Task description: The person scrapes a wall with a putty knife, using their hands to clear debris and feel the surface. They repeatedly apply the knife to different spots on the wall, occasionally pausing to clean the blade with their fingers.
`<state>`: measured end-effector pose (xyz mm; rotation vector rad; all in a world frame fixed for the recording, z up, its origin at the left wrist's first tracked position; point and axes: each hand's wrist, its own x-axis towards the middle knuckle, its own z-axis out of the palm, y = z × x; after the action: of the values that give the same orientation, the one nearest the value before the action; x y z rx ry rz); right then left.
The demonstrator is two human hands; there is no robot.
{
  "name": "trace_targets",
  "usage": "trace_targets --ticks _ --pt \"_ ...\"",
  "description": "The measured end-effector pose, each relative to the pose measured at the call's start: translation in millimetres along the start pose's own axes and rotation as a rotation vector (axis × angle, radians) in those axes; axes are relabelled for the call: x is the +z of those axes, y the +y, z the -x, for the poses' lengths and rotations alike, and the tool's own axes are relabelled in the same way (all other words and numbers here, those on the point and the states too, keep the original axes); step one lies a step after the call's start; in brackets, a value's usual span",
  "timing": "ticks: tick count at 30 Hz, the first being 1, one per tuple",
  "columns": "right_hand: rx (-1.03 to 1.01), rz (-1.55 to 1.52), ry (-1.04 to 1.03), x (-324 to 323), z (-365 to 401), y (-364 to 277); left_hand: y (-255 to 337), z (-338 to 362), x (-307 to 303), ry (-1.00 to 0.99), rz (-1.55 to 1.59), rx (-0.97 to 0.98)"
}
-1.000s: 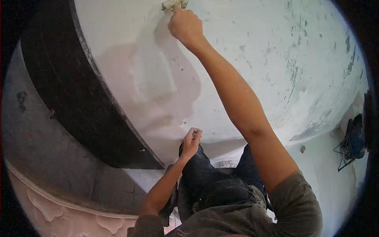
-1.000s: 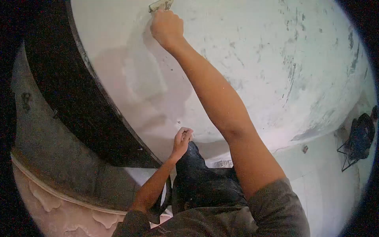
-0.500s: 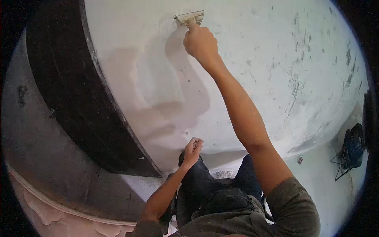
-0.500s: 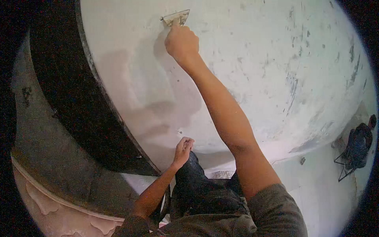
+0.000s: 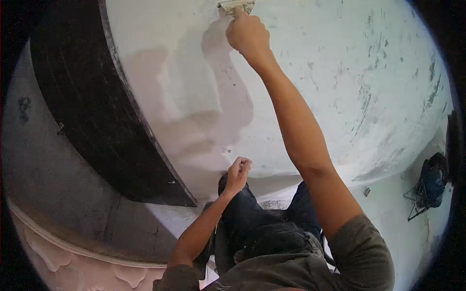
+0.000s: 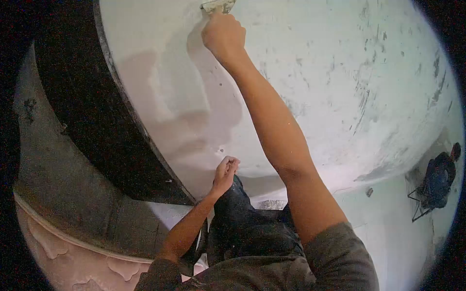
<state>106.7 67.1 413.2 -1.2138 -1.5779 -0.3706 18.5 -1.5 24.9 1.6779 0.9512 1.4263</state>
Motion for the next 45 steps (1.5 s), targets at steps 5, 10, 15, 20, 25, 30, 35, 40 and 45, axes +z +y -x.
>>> trace_targets --ticks 5,10,15,20,25,30,35,40,45 --pt "0.034 -0.04 -0.001 -2.0 -2.8 -0.1 -2.9 -0.6 3.4 0.04 0.02 0.045" --pt "0.008 -0.005 -0.032 -1.0 0.7 2.1 -4.1 -0.4 1.8 -0.001 0.018 -0.001" --pt "-0.006 -0.009 -0.002 5.6 -4.2 -0.5 -0.6 -1.1 3.0 0.052 0.004 0.036" --pt "0.04 -0.019 0.03 10.5 4.1 6.5 -7.2 1.3 3.6 0.009 0.059 -0.028" --pt "0.029 -0.025 0.016 12.8 -5.9 -0.9 1.4 -2.1 1.5 0.019 -0.019 -0.013" --pt "0.039 -0.009 -0.008 5.0 -1.4 3.6 -3.3 -0.5 2.4 0.029 -0.006 -0.028" --pt "-0.012 -0.07 0.045 9.5 -7.9 1.8 1.4 3.0 0.7 0.015 -0.025 -0.023" --pt "-0.057 -0.038 0.032 6.6 -5.9 3.6 -5.5 -0.4 1.7 -0.012 0.031 -0.067" --pt "-0.016 -0.058 0.013 7.2 -11.8 2.7 -6.9 -1.8 3.8 0.027 0.057 -0.027"
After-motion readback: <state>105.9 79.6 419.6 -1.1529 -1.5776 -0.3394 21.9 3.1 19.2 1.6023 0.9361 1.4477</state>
